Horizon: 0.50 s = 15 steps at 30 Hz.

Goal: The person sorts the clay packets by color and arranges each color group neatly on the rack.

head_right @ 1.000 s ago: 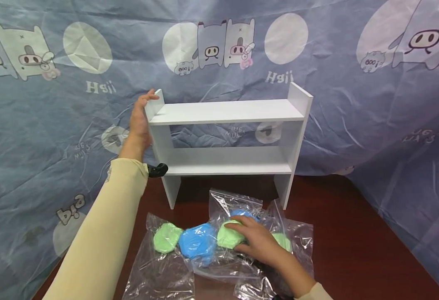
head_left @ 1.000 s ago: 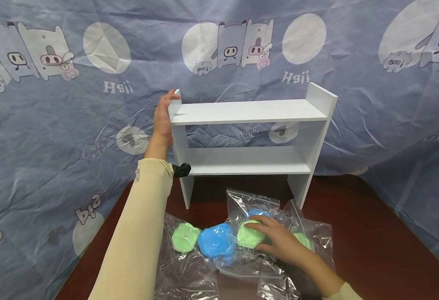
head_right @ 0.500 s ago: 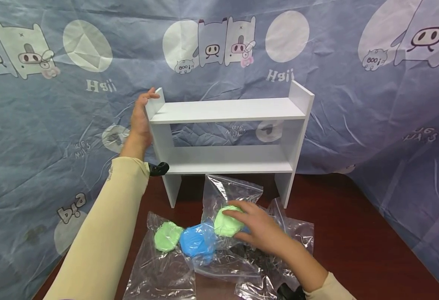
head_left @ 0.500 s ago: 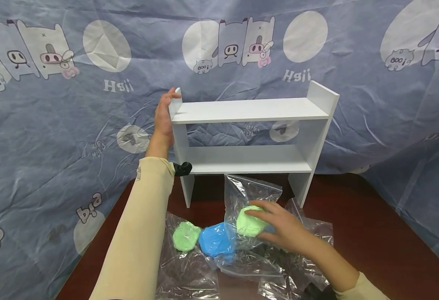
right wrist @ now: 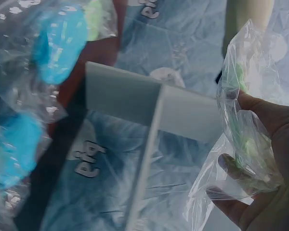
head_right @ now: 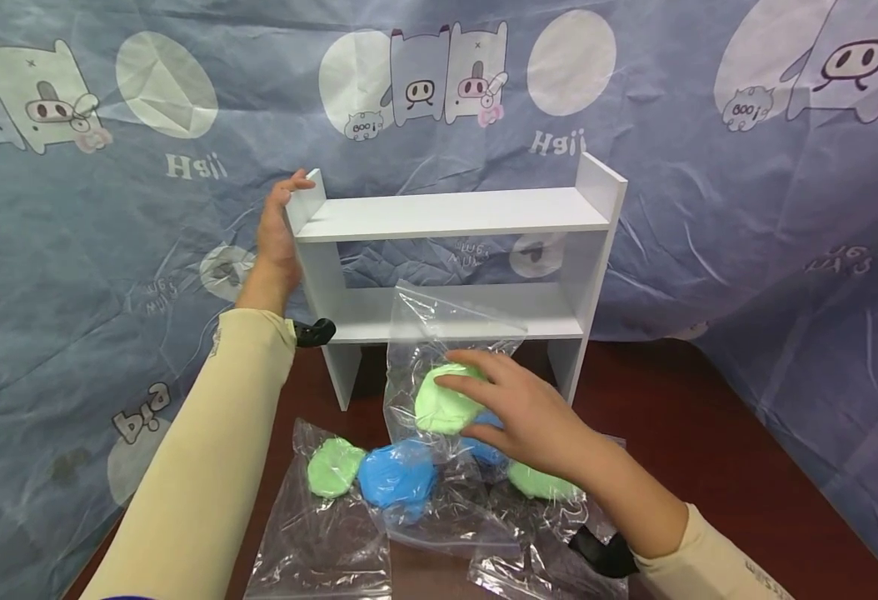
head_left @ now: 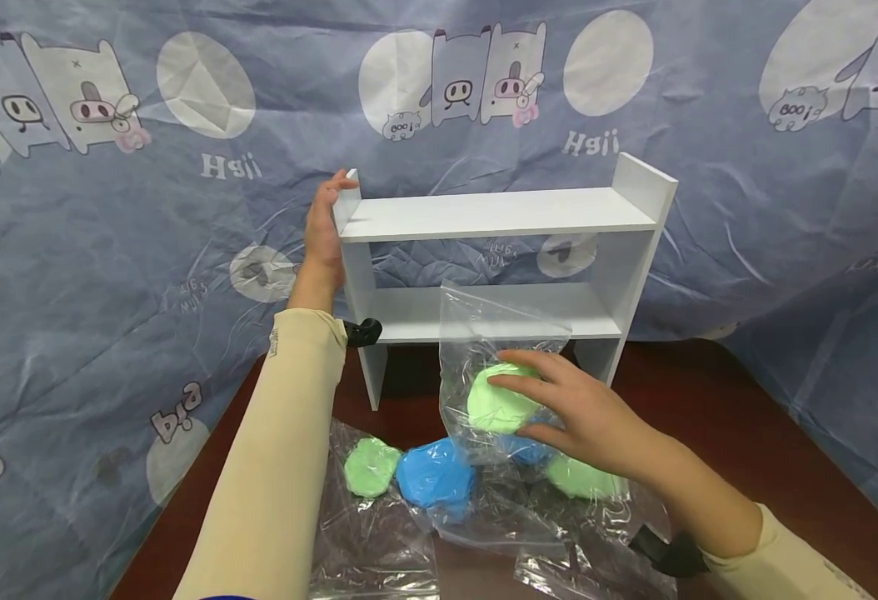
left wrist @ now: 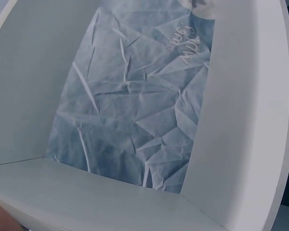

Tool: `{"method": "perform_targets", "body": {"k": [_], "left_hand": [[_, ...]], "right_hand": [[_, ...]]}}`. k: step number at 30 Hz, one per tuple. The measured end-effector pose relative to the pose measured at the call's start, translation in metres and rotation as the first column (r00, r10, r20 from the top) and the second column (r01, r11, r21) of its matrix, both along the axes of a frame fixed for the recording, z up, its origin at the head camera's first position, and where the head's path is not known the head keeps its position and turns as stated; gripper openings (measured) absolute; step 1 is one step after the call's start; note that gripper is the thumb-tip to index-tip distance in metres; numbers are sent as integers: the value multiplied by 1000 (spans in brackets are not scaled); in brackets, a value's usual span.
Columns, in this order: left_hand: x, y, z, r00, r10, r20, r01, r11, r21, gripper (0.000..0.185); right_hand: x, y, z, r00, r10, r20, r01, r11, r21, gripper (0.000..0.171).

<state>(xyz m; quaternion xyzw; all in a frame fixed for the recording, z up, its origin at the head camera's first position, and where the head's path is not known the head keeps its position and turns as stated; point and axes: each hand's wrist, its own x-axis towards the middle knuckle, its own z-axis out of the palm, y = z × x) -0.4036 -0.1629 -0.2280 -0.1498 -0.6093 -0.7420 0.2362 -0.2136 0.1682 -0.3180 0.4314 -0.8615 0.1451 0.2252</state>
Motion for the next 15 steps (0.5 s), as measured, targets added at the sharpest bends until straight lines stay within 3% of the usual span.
{"method": "perform_targets", "body": {"k": [6, 15], "left_hand": [[0, 0, 2, 1000, -12, 3, 12, 1000, 15, 30], [2, 2, 2, 999, 40, -19, -41, 999, -10, 29]], "right_hand": [[1, -5, 30, 999, 31, -39, -32, 999, -31, 71], [-8, -15, 73, 993, 62, -96, -73, 991, -111, 68]]}}
